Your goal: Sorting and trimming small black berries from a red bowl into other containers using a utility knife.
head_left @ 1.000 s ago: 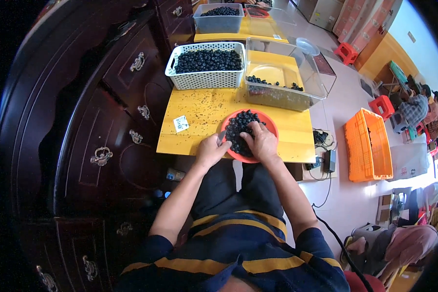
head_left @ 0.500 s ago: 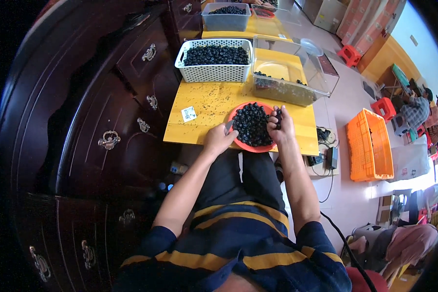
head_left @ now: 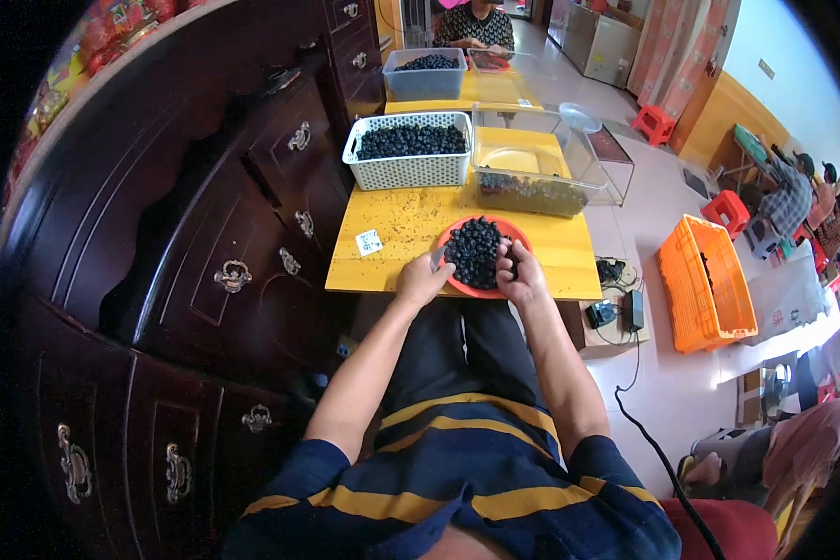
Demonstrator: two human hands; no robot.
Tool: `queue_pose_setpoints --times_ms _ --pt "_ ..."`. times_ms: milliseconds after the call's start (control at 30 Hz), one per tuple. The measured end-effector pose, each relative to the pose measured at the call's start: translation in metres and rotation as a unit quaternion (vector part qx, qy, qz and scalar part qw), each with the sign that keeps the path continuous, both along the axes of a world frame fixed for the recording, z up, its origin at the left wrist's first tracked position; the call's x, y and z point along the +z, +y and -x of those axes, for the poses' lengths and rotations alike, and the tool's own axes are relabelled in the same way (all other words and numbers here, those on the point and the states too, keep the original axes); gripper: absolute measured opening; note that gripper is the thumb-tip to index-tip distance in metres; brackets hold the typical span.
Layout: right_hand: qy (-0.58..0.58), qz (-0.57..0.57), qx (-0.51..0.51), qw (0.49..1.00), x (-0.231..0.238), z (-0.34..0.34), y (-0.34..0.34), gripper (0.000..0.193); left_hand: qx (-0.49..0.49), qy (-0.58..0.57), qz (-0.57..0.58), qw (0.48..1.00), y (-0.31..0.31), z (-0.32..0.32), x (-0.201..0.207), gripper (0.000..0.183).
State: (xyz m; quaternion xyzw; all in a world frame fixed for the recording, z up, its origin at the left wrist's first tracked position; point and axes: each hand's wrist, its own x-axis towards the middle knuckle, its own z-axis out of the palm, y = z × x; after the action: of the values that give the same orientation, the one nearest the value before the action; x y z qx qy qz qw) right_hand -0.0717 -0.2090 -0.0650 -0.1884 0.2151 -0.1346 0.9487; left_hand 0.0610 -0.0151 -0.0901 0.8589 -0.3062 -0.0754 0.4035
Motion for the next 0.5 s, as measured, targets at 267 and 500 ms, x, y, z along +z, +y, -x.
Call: queue_pose_setpoints --times_ms 267,500 --pt "0.019 0.079 -0.002 0.997 0.025 -0.003 0.009 0.030 -0.010 0.056 0.049 0.997 0.003 -0.016 -0.018 0.038" --pt "0.051 0.171 0.038 0.983 0.025 -0.004 0.012 0.024 -0.012 0.079 0.082 0.993 0.008 -0.008 -0.005 0.040"
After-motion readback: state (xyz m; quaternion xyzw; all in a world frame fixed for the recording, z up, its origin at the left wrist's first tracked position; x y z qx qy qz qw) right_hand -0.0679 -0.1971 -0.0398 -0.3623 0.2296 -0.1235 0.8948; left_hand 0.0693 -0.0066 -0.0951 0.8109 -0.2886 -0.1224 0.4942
